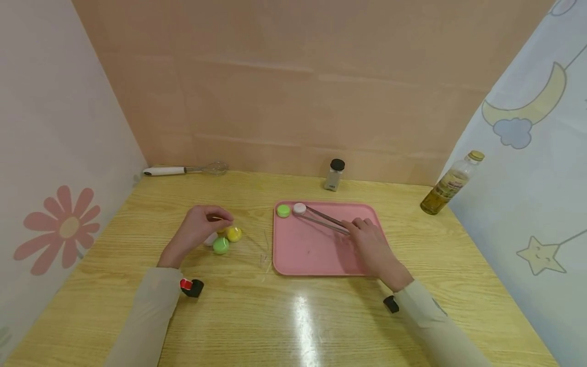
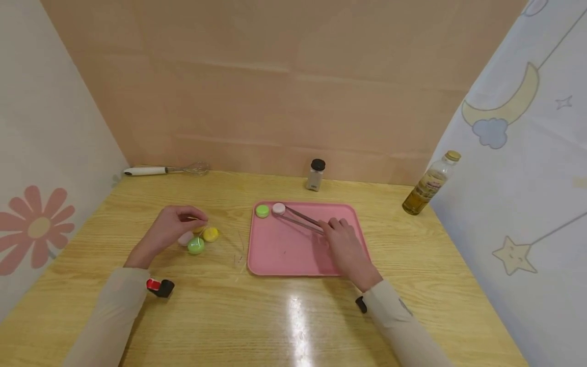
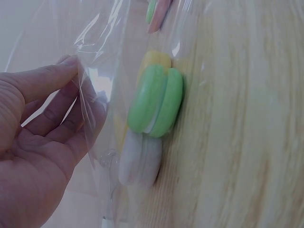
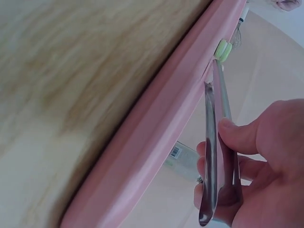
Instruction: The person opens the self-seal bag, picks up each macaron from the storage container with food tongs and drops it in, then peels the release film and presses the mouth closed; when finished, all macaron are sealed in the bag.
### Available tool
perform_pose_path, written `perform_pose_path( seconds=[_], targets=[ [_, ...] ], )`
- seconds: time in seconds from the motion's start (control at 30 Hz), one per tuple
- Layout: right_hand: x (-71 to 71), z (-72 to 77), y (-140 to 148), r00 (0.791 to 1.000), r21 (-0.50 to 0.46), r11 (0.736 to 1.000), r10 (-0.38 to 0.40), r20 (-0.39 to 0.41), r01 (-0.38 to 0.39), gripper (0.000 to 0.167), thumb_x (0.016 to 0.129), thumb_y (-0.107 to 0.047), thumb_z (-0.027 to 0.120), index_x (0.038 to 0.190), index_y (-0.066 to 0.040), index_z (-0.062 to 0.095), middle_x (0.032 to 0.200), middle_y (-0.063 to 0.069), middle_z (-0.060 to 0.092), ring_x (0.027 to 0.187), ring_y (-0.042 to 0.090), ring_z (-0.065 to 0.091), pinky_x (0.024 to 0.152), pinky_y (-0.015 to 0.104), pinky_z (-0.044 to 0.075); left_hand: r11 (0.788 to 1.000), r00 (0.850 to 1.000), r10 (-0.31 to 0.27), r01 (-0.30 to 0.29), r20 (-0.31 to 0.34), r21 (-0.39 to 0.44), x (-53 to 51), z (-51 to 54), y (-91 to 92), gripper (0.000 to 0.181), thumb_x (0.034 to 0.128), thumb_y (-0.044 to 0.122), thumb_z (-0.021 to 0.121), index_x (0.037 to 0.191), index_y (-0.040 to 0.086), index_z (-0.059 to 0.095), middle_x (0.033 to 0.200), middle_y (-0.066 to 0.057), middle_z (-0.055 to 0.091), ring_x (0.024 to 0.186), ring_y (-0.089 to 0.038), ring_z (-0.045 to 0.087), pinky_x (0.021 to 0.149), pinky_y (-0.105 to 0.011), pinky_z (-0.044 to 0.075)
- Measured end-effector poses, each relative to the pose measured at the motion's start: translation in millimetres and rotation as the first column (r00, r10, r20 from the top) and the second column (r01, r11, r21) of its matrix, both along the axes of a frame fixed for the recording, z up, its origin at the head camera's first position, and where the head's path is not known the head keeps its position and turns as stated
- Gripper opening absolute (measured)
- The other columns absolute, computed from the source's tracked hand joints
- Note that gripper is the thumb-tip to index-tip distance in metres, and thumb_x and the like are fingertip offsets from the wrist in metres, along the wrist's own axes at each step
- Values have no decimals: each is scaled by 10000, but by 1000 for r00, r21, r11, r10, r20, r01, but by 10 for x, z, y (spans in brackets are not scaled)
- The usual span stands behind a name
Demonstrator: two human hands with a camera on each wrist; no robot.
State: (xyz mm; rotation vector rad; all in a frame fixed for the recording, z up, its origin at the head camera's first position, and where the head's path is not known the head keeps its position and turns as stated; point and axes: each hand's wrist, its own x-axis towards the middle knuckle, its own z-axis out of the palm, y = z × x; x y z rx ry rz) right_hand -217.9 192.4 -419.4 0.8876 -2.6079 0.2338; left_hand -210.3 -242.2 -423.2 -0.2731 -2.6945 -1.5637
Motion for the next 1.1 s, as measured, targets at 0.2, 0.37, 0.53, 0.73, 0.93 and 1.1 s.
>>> perform_pose_path(
  seconds=[0.2, 0.37, 0.53, 0.73, 0.93, 1.1],
  targets=[
    [63, 20, 45, 999, -19, 999, 25, -32, -25, 405, 839, 127, 717, 1230, 40, 659, 928, 140, 611, 835, 322, 551, 766, 451, 489, 1000, 1000, 1, -1, 8, -4, 1, 2, 6, 174, 967, 177, 716, 1075, 49, 763, 1102, -65, 709, 1008, -242, 655, 869, -405, 538],
    [157, 82, 78, 996, -50, 997, 63, -66, -67, 480, 777, 137, 776, 1230, 28, 662, 933, 129, 626, 841, 311, 561, 757, 459, 483, 1000, 1000, 5, -5, 10, -9, -2, -4, 12, 189, 965, 182, 720, 1083, 41, 760, 1105, -66, 708, 1013, -247, 656, 878, -427, 535],
    [331, 188, 88, 993, -72, 991, 112, -45, -115, 507, 792, 128, 776, 1267, -7, 660, 974, 97, 644, 845, 264, 549, 735, 420, 484, 1000, 1000, 10, -10, 23, -9, -5, -14, 7, 203, 966, 199, 721, 1092, 45, 759, 1112, -65, 707, 1010, -244, 656, 875, -417, 535],
    [540, 306, 52, 983, -53, 982, 181, -38, -183, 544, 768, 142, 785, 1272, -23, 665, 1030, 69, 654, 866, 234, 523, 736, 394, 480, 1000, 1000, 15, -15, 21, -10, 4, -9, -6, 203, 965, 192, 723, 1094, 39, 756, 1105, -71, 708, 998, -247, 654, 852, -399, 538],
    [669, 360, -64, 973, -9, 974, 228, -39, -228, 557, 729, 159, 799, 1239, -31, 683, 1046, 65, 668, 861, 226, 548, 738, 383, 511, 1000, 999, 14, -14, 30, -10, 0, -9, -5, 211, 966, 195, 722, 1102, 37, 756, 1122, -71, 703, 1009, -246, 655, 870, -406, 536],
    [716, 328, -168, 967, 37, 967, 255, -21, -254, 554, 746, 169, 755, 1254, -38, 679, 1052, 60, 664, 901, 231, 552, 785, 384, 501, 1000, 1000, 12, -12, 23, -12, 0, -5, 7, 206, 962, 197, 725, 1092, 41, 759, 1117, -71, 706, 1016, -254, 658, 877, -431, 536]
  ],
)
